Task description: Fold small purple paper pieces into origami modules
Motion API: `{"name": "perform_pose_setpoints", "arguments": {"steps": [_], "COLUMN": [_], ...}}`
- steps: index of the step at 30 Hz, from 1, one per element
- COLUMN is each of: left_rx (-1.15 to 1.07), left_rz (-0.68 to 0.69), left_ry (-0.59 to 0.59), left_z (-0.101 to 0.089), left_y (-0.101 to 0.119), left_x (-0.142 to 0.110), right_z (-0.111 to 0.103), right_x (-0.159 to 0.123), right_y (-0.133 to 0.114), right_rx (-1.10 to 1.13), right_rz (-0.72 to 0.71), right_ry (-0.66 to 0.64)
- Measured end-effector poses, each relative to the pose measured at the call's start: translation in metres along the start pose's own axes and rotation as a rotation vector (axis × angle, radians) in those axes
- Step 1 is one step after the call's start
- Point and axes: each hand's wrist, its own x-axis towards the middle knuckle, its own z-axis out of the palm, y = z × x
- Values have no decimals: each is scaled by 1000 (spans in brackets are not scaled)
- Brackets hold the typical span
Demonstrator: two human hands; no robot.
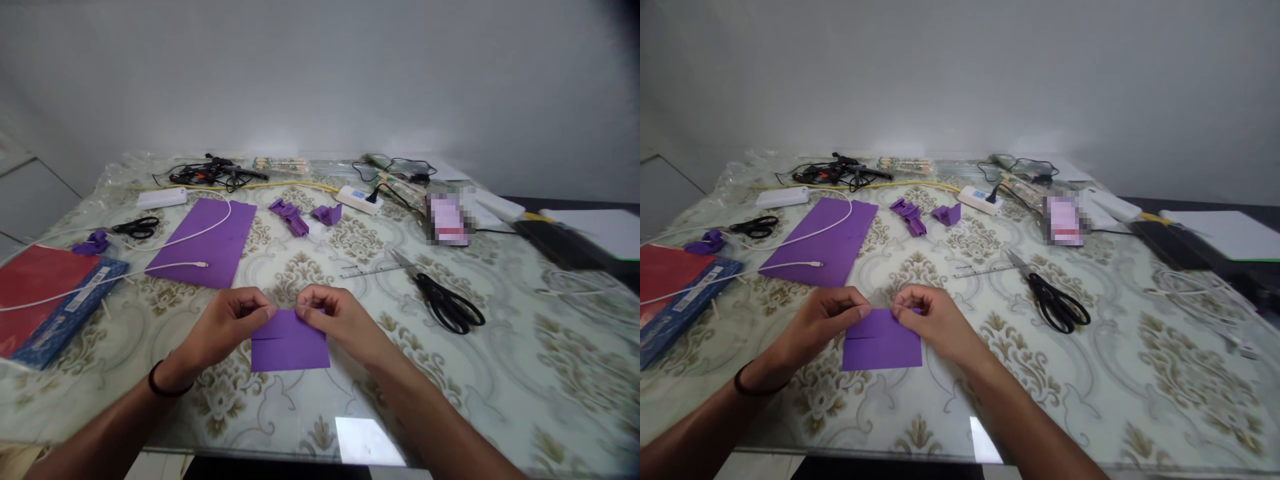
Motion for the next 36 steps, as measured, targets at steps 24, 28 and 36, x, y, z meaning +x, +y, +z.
{"name": "perform_pose_setpoints", "arguments": {"steps": [24, 28, 36], "left_rx": [-163, -149, 67], "left_rz": [71, 74, 49], "left_ry": [141, 140, 76], "left_z": [-13, -12, -4], "left_y": [-4, 0, 0], "left_x": [2, 1, 4], "right_z": [-23, -23, -14], "right_x": [2, 2, 0], "right_y": [4, 4, 3], "right_rx": [63, 68, -1], "right_rz": [-31, -38, -27], "right_ry": [104, 109, 72]}}
